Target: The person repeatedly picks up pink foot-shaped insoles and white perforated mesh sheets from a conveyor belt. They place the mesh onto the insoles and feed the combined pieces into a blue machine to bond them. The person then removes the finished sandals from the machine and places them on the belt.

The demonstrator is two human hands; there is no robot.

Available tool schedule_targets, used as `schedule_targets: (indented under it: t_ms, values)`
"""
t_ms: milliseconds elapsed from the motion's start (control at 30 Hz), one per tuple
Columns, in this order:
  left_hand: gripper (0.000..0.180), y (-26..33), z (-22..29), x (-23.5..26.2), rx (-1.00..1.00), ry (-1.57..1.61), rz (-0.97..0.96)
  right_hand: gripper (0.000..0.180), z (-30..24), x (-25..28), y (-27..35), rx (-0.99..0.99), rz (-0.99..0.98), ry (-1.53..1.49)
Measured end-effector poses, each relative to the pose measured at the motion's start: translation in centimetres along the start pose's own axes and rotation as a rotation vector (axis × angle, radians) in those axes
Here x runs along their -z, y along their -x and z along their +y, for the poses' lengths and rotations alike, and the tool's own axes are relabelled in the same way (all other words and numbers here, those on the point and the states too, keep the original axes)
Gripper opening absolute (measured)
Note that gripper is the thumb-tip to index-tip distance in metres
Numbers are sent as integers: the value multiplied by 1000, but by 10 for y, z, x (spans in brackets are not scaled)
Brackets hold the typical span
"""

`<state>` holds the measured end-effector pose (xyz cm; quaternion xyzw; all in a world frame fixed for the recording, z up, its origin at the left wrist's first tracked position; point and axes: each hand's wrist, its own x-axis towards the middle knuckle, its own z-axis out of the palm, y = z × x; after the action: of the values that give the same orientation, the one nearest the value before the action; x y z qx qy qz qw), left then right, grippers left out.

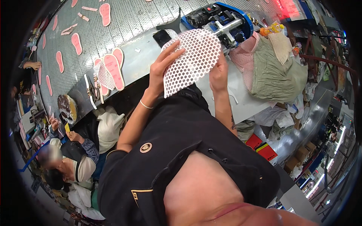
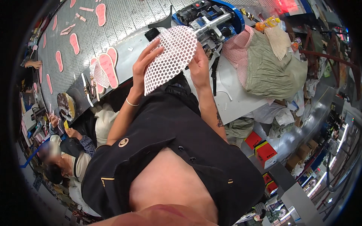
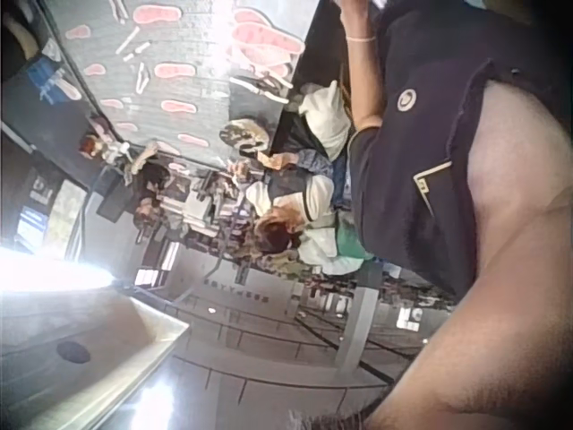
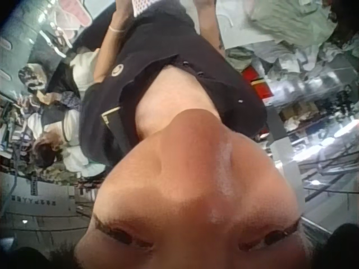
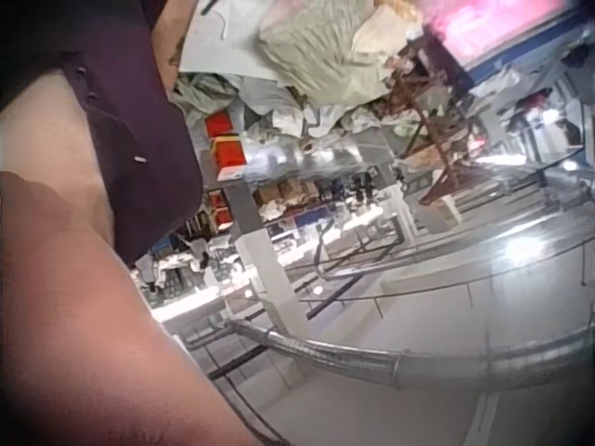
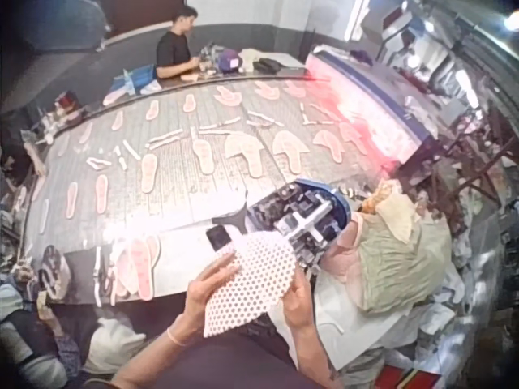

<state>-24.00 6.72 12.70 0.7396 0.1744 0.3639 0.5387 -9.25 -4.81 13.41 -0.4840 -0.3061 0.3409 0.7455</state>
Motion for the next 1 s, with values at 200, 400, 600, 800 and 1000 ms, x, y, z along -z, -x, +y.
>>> schedule_targets:
  t_ms: [200,400,600,800,1000]
  values:
    - [40,-3,21,32,-139,-108,47,53,-17,-24,-9,42,-164,39]
    - [36,-10,20,74,-195,-56,114,52,-12,-60,-20,57,-159,36]
    - [33,-28,13,125,-209,37,77,53,-1,-100,-35,52,-88,154]
    - [33,-51,4,166,-213,-3,24,55,10,-145,-54,94,0,111]
    - [33,-77,-19,185,-227,54,69,49,21,-156,-92,130,-18,155]
